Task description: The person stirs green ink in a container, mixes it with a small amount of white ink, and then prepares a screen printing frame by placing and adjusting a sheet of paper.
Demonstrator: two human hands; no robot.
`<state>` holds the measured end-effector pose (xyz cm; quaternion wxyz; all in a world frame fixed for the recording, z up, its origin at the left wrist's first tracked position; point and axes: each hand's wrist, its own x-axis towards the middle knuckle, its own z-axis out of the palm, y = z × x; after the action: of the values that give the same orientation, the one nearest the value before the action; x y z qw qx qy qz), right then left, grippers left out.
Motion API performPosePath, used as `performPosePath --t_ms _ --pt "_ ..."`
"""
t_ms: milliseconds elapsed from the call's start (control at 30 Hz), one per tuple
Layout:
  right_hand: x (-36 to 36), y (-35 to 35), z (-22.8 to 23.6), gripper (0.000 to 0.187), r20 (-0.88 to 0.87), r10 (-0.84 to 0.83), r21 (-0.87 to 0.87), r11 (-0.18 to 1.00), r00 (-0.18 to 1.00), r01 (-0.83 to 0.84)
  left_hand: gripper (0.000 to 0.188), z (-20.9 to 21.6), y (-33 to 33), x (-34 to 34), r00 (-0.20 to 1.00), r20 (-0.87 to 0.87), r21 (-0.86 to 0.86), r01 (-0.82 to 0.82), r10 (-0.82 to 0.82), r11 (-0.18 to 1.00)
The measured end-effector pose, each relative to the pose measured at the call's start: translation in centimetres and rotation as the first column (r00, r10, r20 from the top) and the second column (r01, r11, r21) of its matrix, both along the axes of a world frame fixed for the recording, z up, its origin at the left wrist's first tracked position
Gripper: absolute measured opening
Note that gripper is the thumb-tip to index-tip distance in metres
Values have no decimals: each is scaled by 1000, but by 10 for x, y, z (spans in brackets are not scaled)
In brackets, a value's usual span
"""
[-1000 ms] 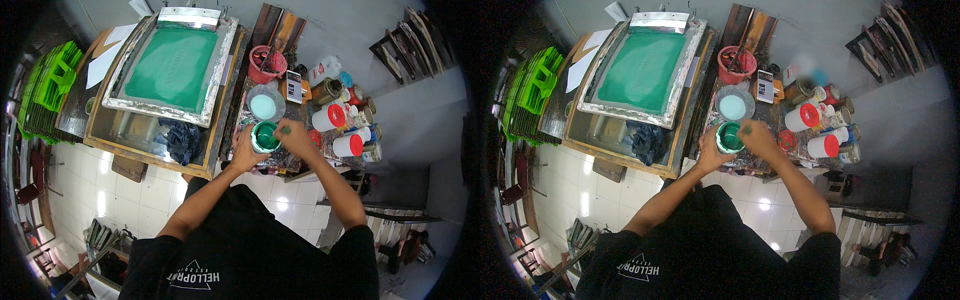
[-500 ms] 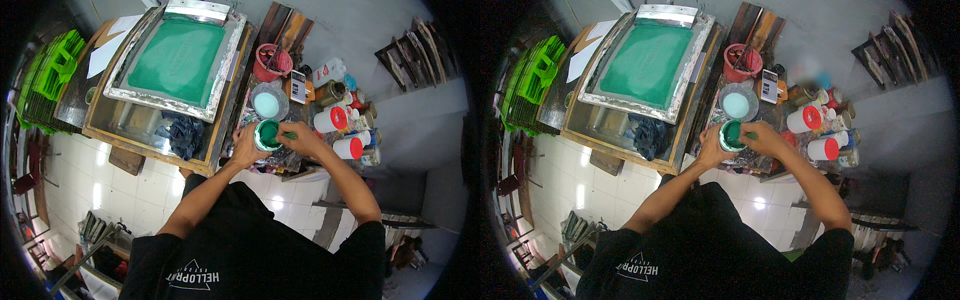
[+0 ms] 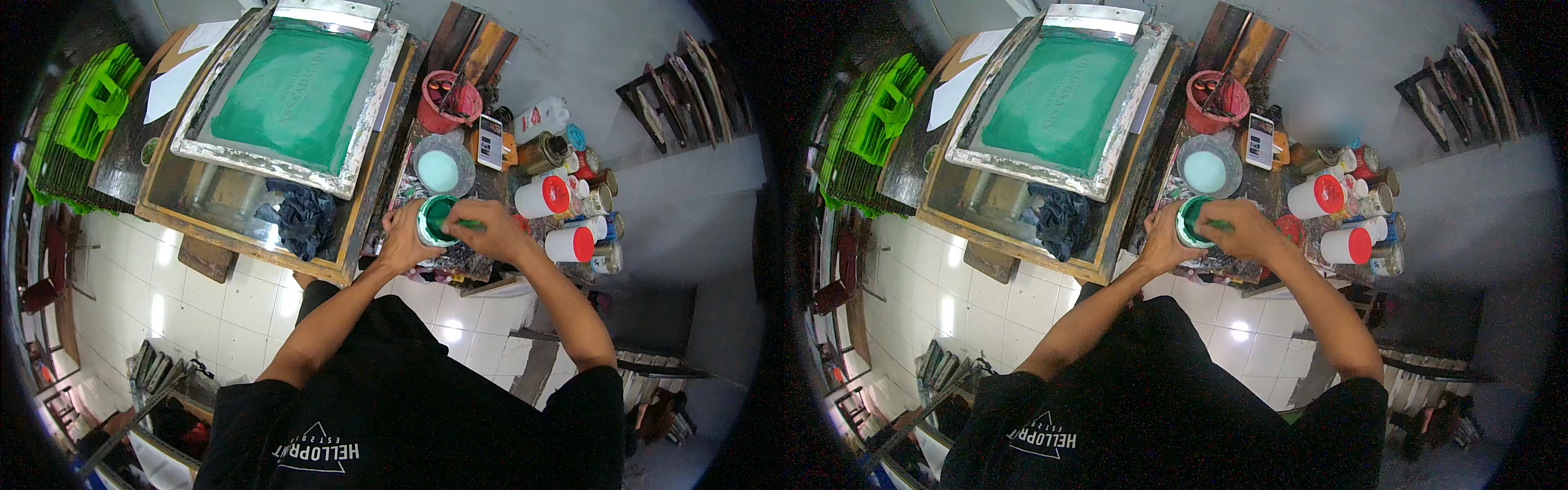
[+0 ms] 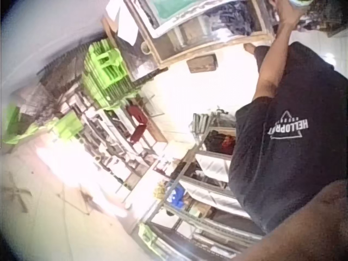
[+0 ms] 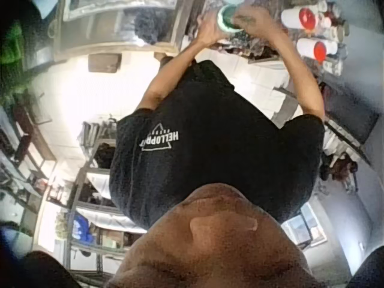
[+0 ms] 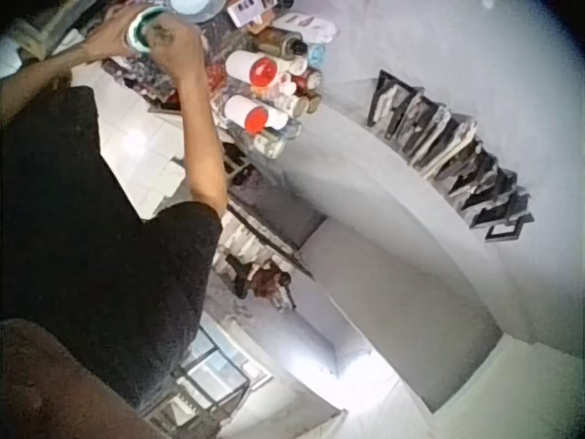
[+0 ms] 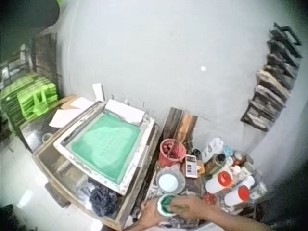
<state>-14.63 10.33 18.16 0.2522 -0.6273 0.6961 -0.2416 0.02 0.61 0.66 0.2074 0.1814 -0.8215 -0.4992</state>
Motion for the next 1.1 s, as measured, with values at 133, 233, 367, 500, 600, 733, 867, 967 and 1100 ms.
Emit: performPosePath --t_ms 133,233,367,500,600,733,867,967,1100 --pt "-15 15 -19 12 -51 -276 -17 961 960 276 111 -5 18 -7 995 -6 19 -95 95 995" --pt "22 10 -12 11 220 -604 -32 780 766 625 116 -4 26 1 986 -6 20 -169 169 985" --pt "11 30 -61 9 29 -484 -229 848 874 478 116 -4 13 -2 994 -40 -38 -101 100 994" --pt "31 5 -26 9 497 -716 52 588 490 807 113 -4 7 0 999 1 -25 -42 42 999" --pt "12 23 -68 12 157 -570 -156 792 807 590 107 6 5 -2 999 -20 -15 -30 30 999" --pt "11 4 -9 13 250 -631 154 775 735 613 106 1 2 -2 999 -2 -11 -41 41 999" --pt "10 16 -24 14 93 -285 -25 957 954 289 106 5 2 -1 1000 -6 3 -21 21 1000" --pt "-22 12 -16 15 -152 -153 128 977 977 173 106 7 2 -1 1000 -15 -10 -25 25 1000" --pt "-3 -7 8 12 -41 -22 -7 1000 999 22 109 2 -2 1 1000 -9 -9 -25 25 1000"
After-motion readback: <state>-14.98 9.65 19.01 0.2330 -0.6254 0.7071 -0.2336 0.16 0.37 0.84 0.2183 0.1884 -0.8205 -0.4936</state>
